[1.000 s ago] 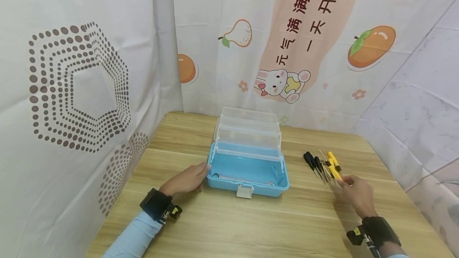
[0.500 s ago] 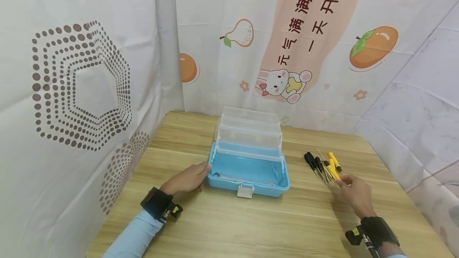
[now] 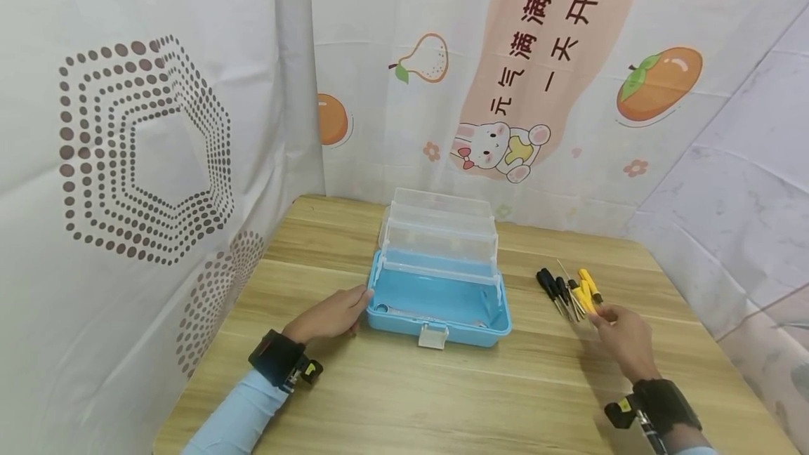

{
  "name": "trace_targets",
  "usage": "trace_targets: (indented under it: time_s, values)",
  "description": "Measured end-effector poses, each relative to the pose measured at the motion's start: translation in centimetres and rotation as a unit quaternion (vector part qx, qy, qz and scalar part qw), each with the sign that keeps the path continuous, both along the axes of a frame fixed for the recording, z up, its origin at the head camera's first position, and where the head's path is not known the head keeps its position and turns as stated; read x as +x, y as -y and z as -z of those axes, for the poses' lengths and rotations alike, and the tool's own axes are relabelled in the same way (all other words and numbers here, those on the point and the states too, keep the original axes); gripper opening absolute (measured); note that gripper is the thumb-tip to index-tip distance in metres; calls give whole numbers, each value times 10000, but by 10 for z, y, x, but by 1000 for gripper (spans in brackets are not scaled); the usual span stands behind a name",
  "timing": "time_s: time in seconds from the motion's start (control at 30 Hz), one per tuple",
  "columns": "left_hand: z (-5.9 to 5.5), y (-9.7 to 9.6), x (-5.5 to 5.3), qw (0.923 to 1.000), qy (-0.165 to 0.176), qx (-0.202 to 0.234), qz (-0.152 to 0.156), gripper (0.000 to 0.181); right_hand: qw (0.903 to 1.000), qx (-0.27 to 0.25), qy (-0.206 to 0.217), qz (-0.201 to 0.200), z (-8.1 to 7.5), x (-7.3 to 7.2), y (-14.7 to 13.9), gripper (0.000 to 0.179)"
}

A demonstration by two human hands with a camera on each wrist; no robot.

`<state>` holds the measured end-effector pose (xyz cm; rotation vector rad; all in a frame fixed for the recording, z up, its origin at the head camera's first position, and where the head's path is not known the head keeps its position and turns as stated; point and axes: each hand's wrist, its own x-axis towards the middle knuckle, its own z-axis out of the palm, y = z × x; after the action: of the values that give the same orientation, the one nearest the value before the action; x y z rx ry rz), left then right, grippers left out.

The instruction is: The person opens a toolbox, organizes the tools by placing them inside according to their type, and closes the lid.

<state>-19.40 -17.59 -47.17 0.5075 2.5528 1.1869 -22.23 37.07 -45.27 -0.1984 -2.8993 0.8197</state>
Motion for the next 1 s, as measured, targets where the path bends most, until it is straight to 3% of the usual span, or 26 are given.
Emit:
trace_targets:
  time_s: [1.0]
  values:
    - [-2,-1,1,10000,51,-10,-54,42,9999,-61,67,-107,1,0,13,32]
